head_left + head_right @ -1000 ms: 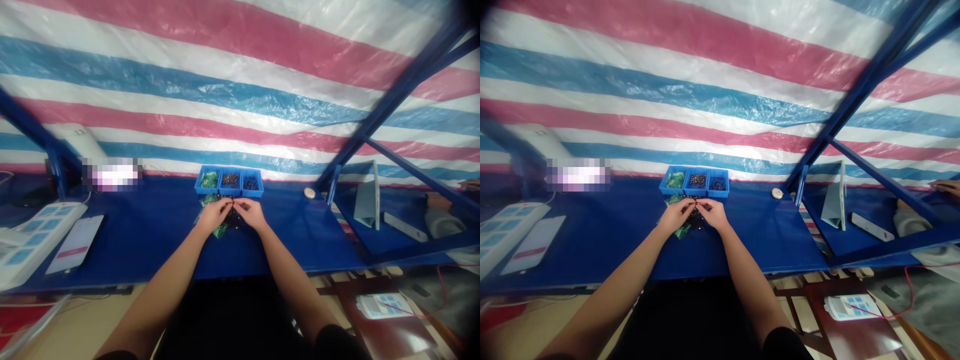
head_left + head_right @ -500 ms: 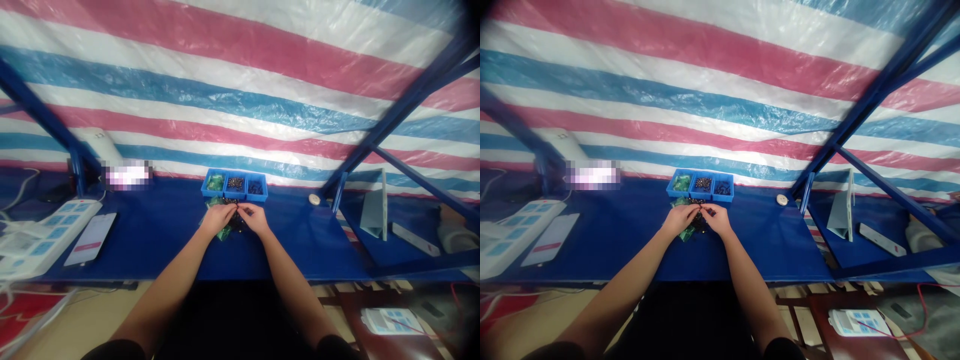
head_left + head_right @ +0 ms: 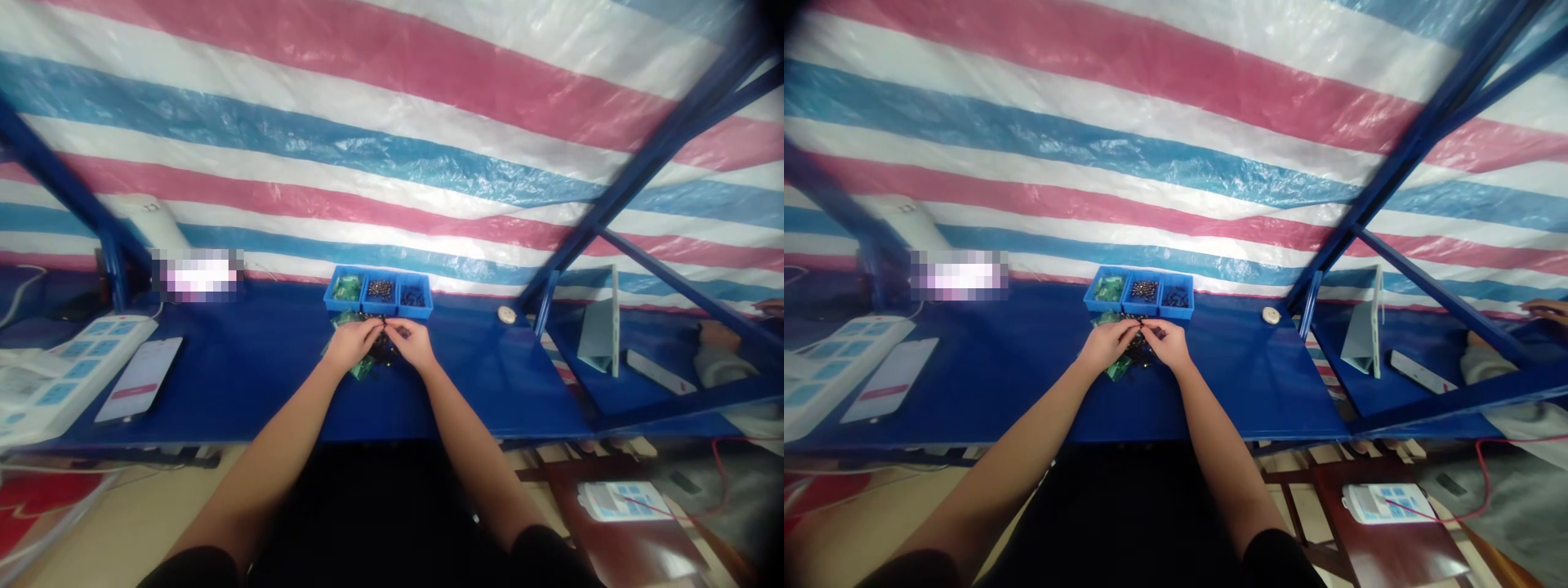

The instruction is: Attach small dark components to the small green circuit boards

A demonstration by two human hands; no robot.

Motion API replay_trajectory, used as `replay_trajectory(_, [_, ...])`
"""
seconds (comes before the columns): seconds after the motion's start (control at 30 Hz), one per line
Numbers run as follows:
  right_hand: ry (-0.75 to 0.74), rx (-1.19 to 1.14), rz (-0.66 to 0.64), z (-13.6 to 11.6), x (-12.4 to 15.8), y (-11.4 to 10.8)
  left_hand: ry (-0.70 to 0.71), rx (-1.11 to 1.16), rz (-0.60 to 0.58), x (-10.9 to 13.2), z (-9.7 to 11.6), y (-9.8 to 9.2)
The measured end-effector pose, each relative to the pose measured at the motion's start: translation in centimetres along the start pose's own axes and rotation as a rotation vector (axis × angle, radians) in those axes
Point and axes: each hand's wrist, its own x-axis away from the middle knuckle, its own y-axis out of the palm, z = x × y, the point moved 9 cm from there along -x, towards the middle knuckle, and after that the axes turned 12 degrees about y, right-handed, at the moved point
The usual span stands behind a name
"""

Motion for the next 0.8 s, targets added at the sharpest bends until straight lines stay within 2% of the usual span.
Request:
replay_trajectory(0.4, [-0.007,0.002,-0.006,-0.4,0.0,0.2,-0.064,0.077,0.014,-0.1,-0.2,-0.6])
replay_trajectory(0.8, [-0.077,0.061,0.002,-1.1,0.1,0.2,-0.079,0.194,-0.053,-0.3,-0.1,-0.4])
